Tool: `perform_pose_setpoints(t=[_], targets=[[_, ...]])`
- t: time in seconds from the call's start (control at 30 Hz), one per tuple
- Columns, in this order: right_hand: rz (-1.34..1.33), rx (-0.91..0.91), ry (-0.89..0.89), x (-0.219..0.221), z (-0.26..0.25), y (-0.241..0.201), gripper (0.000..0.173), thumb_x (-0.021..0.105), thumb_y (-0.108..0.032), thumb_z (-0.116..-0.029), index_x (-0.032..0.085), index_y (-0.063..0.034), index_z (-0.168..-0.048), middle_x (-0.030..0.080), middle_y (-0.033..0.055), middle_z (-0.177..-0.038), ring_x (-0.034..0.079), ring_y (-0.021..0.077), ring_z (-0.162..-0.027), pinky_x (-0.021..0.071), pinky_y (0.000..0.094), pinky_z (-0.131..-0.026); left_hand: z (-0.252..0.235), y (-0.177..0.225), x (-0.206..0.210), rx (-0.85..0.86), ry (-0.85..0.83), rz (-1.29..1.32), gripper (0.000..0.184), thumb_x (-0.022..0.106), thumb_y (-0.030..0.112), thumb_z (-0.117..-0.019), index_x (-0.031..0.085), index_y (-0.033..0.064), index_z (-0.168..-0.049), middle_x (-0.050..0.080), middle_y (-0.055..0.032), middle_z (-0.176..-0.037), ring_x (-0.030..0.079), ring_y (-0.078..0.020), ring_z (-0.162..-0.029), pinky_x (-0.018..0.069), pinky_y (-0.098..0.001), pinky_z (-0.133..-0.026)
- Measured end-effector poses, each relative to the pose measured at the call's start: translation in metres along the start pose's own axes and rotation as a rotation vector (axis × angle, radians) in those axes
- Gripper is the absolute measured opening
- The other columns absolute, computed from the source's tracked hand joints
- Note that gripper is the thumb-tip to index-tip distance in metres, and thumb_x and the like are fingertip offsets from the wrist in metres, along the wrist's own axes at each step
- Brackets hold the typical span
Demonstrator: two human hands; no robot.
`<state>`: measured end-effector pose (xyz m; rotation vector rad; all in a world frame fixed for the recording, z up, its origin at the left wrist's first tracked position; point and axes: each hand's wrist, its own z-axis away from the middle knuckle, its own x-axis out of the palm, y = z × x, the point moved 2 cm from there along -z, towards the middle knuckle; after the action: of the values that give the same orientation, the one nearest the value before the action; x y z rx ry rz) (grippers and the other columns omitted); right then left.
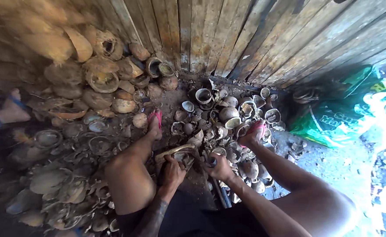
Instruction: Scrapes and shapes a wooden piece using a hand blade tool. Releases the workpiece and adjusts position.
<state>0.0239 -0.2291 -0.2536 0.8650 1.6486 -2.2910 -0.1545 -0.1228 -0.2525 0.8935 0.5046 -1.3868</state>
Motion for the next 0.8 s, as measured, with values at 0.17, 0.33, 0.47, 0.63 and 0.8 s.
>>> perform_pose_setpoints(t=[0.17,0.33,0.47,0.63,0.8], targets=[[-0.199,0.214,0.112,0.005,0.003,-0.026,0.031,0.082,-0.02,-0.0766,0.066,-0.0027,-0.096,0.062,0.0043,-0.077,0.06,0.0137,-0.068,0.0542,0.0348,-0.067,-0.006,-0.006,-0.009,0.065,-0.057,-0.047,0.065,0.057,0.032,-0.0985,0.031,-0.0019,-0.147,0.068,-0.0201,-0.112,0.069,-0.034,-0.107,0.0547,-0.0495,-0.094],[-0.458,0.292,0.352,0.033,0.021,-0.015,0.025,0.086,-0.011,-0.0735,0.063,-0.0056,-0.082,0.058,-0.0023,-0.065,0.054,0.0061,-0.053,0.0501,0.0255,-0.052,-0.006,-0.011,-0.018,0.081,-0.167,-0.069,0.068,0.057,0.03,-0.0997,0.025,0.0001,-0.151,0.067,-0.0204,-0.113,0.069,-0.0348,-0.107,0.0547,-0.0501,-0.094],[-0.463,0.336,0.059,0.007,-0.018,0.03,0.032,0.087,-0.019,-0.0732,0.059,-0.0072,-0.084,0.056,-0.0004,-0.063,0.051,0.0107,-0.046,0.0487,0.0303,-0.045,-0.006,-0.007,-0.022,0.046,-0.198,-0.025,0.066,0.054,0.029,-0.1017,0.023,0.0014,-0.153,0.067,-0.0207,-0.116,0.07,-0.034,-0.107,0.0557,-0.0498,-0.093],[-0.509,0.372,0.103,0.004,0.005,-0.003,0.025,0.083,-0.014,-0.0767,0.062,-0.006,-0.086,0.057,-0.0012,-0.065,0.052,0.0086,-0.05,0.0483,0.0276,-0.049,-0.016,-0.005,-0.036,0.158,-0.295,-0.04,0.063,0.054,0.026,-0.103,0.025,0.002,-0.154,0.063,-0.0239,-0.124,0.066,-0.0378,-0.114,0.0525,-0.0534,-0.098],[-0.784,0.507,0.357,0.041,0.055,-0.029,0.023,0.08,-0.009,-0.081,0.058,-0.0022,-0.088,0.057,0.006,-0.063,0.05,0.0143,-0.045,0.0474,0.0308,-0.042,-0.017,-0.006,-0.043,0.271,-0.232,-0.027,0.058,0.058,0.019,-0.0997,0.038,0.006,-0.153,0.061,-0.0221,-0.133,0.062,-0.0377,-0.121,0.0484,-0.0545,-0.104]])
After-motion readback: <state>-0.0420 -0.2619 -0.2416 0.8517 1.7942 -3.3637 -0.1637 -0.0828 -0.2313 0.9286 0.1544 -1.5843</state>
